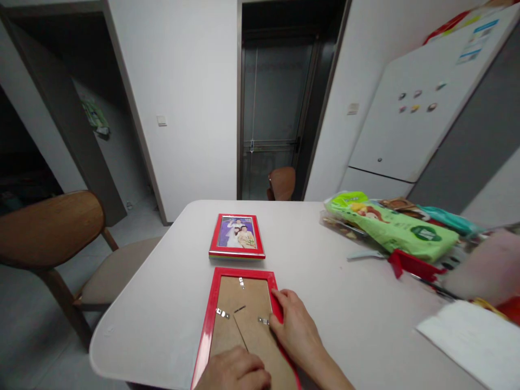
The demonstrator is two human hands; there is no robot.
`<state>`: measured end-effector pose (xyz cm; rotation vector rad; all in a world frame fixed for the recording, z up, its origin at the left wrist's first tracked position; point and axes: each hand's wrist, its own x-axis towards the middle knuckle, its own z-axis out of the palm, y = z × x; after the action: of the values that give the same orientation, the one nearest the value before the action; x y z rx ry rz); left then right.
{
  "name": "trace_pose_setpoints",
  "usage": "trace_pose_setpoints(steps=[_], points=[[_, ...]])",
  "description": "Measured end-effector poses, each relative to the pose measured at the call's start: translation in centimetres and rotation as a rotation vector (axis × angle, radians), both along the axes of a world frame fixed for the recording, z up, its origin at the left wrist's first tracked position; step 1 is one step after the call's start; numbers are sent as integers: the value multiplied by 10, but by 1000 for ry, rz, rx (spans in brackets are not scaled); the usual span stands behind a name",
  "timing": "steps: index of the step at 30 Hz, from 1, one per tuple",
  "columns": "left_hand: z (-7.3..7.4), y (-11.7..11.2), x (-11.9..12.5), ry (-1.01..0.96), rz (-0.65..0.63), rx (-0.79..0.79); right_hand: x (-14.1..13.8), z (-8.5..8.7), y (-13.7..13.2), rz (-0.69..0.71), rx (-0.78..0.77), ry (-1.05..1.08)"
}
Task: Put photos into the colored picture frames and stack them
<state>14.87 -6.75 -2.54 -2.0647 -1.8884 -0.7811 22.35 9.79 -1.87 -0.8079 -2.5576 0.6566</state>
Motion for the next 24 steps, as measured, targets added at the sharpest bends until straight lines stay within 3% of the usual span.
trace_pose_setpoints(steps=[1, 3, 6, 11, 17, 22, 24], points=[[5, -6, -10, -101, 25, -20, 1, 0, -1, 23, 23, -12], [13, -16, -30, -315, 213, -41, 2, 0, -3, 72, 56, -42], [13, -23, -56, -559, 431, -77, 1, 2, -6, 131, 92, -92], [2, -22, -68, -667, 426, -86, -7, 4, -6, 118, 167, -140], [-1, -23, -66, -686, 426, -46, -14, 13, -18, 123, 253, -116], [-5, -21, -67, -650, 436, -50, -51, 20, -54, 348, 178, -66], [-7, -20, -67, -628, 439, -55, -66, 18, -63, 362, 173, -57]])
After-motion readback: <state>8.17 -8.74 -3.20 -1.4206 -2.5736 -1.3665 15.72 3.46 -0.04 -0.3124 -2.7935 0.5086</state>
